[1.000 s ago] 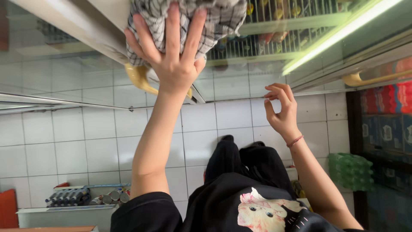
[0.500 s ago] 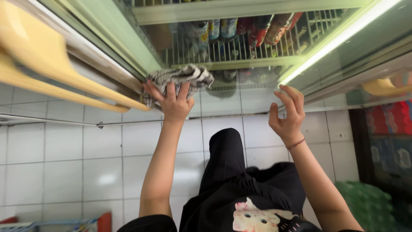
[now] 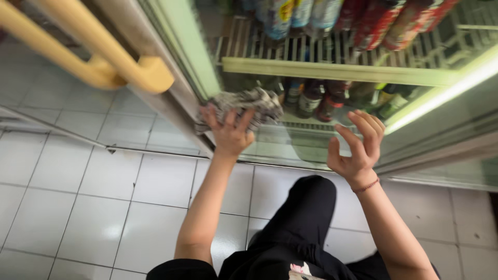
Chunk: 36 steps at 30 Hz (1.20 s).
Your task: The person cleans the glass door of a commercial refrigerator using a cloth and a spray bottle. They wipe the exterior glass surface, spray the cloth with liquid from a green bottle, and continue wiping different sections of the door, including the handle and lower panels.
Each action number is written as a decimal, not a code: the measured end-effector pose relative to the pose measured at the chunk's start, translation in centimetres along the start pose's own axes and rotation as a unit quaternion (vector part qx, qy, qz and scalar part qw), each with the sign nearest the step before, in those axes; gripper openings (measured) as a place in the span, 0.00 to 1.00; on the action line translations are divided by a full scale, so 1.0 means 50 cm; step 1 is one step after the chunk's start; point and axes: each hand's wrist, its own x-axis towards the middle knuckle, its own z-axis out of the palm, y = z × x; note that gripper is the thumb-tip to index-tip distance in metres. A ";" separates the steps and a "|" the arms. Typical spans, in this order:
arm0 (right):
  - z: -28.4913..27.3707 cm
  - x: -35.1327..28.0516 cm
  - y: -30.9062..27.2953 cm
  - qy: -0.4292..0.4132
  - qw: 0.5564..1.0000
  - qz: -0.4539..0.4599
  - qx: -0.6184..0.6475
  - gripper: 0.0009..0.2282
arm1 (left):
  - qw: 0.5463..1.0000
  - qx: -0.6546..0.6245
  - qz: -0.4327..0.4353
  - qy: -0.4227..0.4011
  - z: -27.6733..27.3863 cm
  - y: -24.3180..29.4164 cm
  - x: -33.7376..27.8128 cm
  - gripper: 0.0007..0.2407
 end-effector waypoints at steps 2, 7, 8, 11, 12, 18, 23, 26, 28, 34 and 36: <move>0.025 -0.030 -0.012 0.004 1.000 0.011 0.013 0.12 | 0.998 -0.006 -0.003 -0.055 0.020 0.010 -0.071 0.18; 0.047 -0.083 -0.034 -0.011 0.998 0.051 0.022 0.13 | 1.000 -0.009 -0.017 -0.019 0.017 0.031 -0.124 0.18; 0.038 -0.090 -0.031 -0.014 0.998 0.053 0.013 0.13 | 1.000 -0.002 -0.019 -0.003 0.006 0.035 -0.092 0.19; 0.012 -0.091 -0.013 -0.006 0.998 0.061 -0.002 0.13 | 0.994 -0.013 -0.085 0.069 -0.059 0.031 0.102 0.25; 0.003 -0.089 -0.007 0.002 0.998 0.066 -0.006 0.13 | 0.990 0.009 -0.116 0.083 -0.084 0.032 0.188 0.26; -0.040 -0.092 0.012 0.048 0.994 0.090 -0.048 0.11 | 0.945 -0.018 -0.221 0.241 -0.210 0.170 0.568 0.23; -0.060 -0.095 0.013 0.087 0.987 0.129 -0.043 0.12 | 0.979 -0.012 -0.072 0.188 -0.210 0.239 0.599 0.20; -0.058 -0.097 0.008 0.118 0.979 0.167 0.009 0.13 | 0.978 0.086 0.128 0.142 -0.146 0.289 0.532 0.21; -0.068 -0.101 0.012 0.147 0.969 0.186 0.069 0.14 | 0.960 0.091 0.237 0.122 -0.114 0.304 0.443 0.19; -0.128 -0.122 0.021 0.133 0.970 0.200 0.025 0.13 | 0.990 -0.075 0.115 0.042 -0.130 0.105 0.313 0.23; -0.157 -0.124 0.032 0.123 0.973 0.194 -0.012 0.14 | 0.995 0.010 -0.043 0.091 -0.169 0.069 0.375 0.24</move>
